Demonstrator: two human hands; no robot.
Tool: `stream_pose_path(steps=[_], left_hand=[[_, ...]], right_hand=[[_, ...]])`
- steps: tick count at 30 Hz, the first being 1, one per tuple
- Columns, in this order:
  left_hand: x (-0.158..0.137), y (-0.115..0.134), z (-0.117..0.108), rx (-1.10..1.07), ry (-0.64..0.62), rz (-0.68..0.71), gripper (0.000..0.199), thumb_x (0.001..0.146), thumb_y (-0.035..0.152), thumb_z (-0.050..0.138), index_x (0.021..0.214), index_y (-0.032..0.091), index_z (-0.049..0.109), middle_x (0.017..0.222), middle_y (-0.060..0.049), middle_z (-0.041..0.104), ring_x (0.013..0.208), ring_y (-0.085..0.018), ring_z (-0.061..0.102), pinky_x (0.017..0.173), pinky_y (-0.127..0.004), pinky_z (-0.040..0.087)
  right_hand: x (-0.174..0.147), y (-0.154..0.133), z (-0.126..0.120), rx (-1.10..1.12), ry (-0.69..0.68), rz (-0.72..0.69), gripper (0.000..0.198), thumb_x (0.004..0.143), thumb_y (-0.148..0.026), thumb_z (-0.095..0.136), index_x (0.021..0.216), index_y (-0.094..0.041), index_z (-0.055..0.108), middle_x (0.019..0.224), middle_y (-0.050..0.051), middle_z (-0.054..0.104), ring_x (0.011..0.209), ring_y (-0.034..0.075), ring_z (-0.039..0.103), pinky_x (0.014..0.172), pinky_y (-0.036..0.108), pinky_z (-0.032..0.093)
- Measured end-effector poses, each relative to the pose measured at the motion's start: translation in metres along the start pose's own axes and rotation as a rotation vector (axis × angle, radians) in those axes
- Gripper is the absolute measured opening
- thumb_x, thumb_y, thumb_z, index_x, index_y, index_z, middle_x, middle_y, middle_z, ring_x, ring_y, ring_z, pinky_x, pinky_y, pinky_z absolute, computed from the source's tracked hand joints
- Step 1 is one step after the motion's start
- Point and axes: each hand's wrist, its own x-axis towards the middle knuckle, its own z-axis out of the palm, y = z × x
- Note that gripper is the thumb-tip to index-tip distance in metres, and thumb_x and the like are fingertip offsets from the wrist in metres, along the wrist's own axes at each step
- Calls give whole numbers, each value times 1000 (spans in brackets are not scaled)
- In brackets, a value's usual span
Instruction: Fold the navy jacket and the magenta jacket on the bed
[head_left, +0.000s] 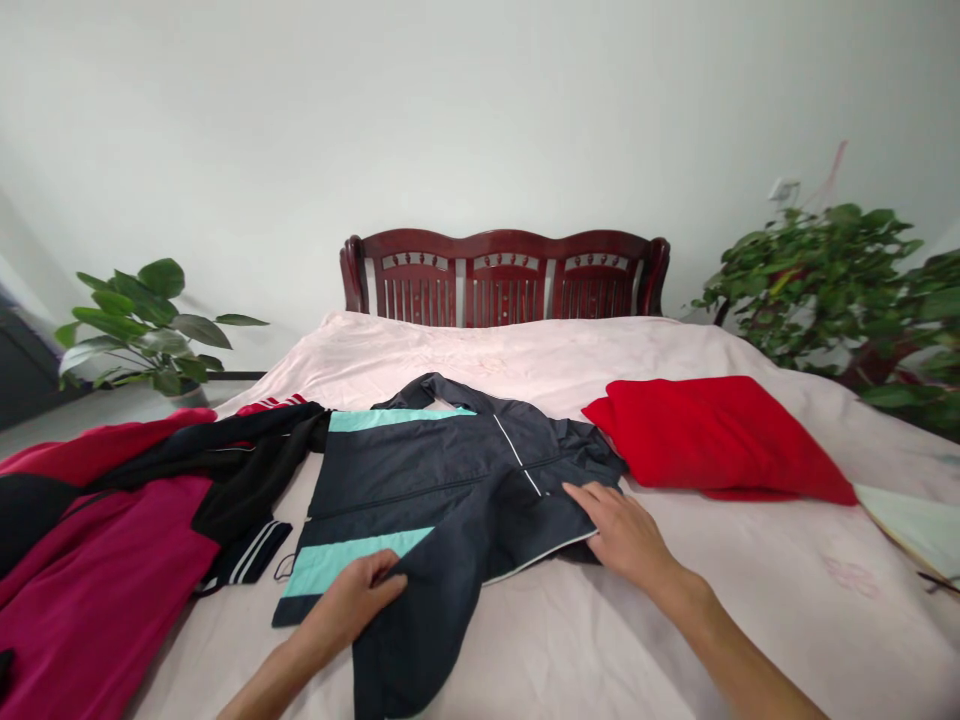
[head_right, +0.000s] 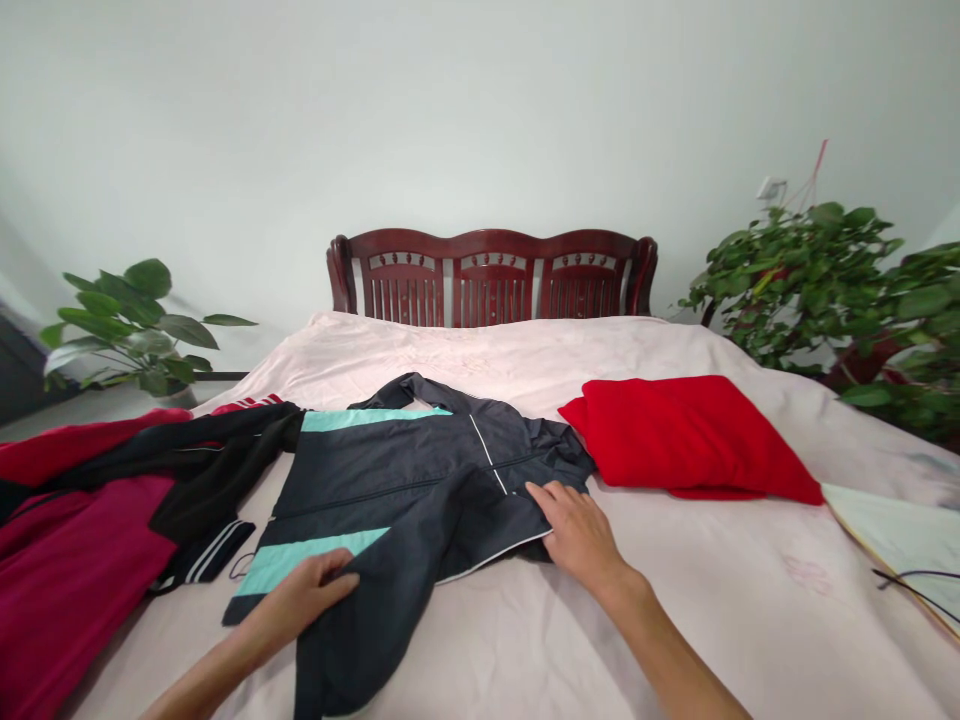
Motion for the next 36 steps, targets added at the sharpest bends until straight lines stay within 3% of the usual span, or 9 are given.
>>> stream_pose_path(steps=[4,7,10,13,17,19,27,32,36], left_hand=[[25,-1,-46,-480,202,-142,39,64,49,77,83,21,58,65,3,65,56,-15,61,56,-26,50],[42,-11,-68,-402,220,-201,44,52,47,85,69,20,55,51,6,57,43,-10,51,43,-20,39],[46,-24,-72,-296,241,-166,42,49,45,85,63,19,56,49,6,57,43,-10,51,42,-20,38],[40,-30,-77,-278,299,-123,40,50,44,85,68,18,61,55,3,63,48,-12,57,45,-21,44],[34,-32,-91,-279,392,-82,44,52,49,84,78,19,64,66,1,68,56,-16,63,50,-24,48],[38,-36,-95,-183,436,-54,46,51,52,83,77,19,63,65,1,68,57,-17,63,50,-24,47],[34,-64,-102,109,426,-79,61,56,61,77,98,18,65,77,-3,72,74,-25,70,61,-29,51],[14,-58,-101,227,386,-134,52,50,53,81,86,20,65,74,-3,72,76,-29,71,65,-33,53],[21,-43,-101,17,387,-85,45,57,53,77,82,21,59,67,0,69,65,-24,68,59,-31,53]], right_hand=[[-7,30,4,82,18,128,40,83,-14,46,111,-27,70,112,4,70,98,21,66,78,31,50],[-12,32,12,121,119,120,33,91,-25,43,110,-27,70,109,5,69,98,22,66,79,32,50],[-15,37,21,257,-28,88,37,84,-30,56,119,-27,67,113,5,68,101,22,66,83,31,51],[-17,48,23,318,-147,28,46,76,-20,57,120,-25,68,107,5,69,96,21,66,82,29,51],[-10,50,15,204,35,-53,59,74,-2,37,119,-25,68,101,6,65,97,18,64,83,27,49],[-2,44,16,137,114,-16,63,76,0,34,126,-24,65,106,7,65,100,18,63,84,26,49],[2,51,44,147,-12,125,49,82,-11,43,123,-26,65,122,3,66,110,20,63,90,31,51],[-2,61,45,203,38,126,49,84,-12,40,123,-28,65,124,1,67,111,19,64,89,32,53],[-1,59,43,155,71,96,57,81,-7,41,129,-30,63,128,-1,67,114,19,64,92,33,52]])
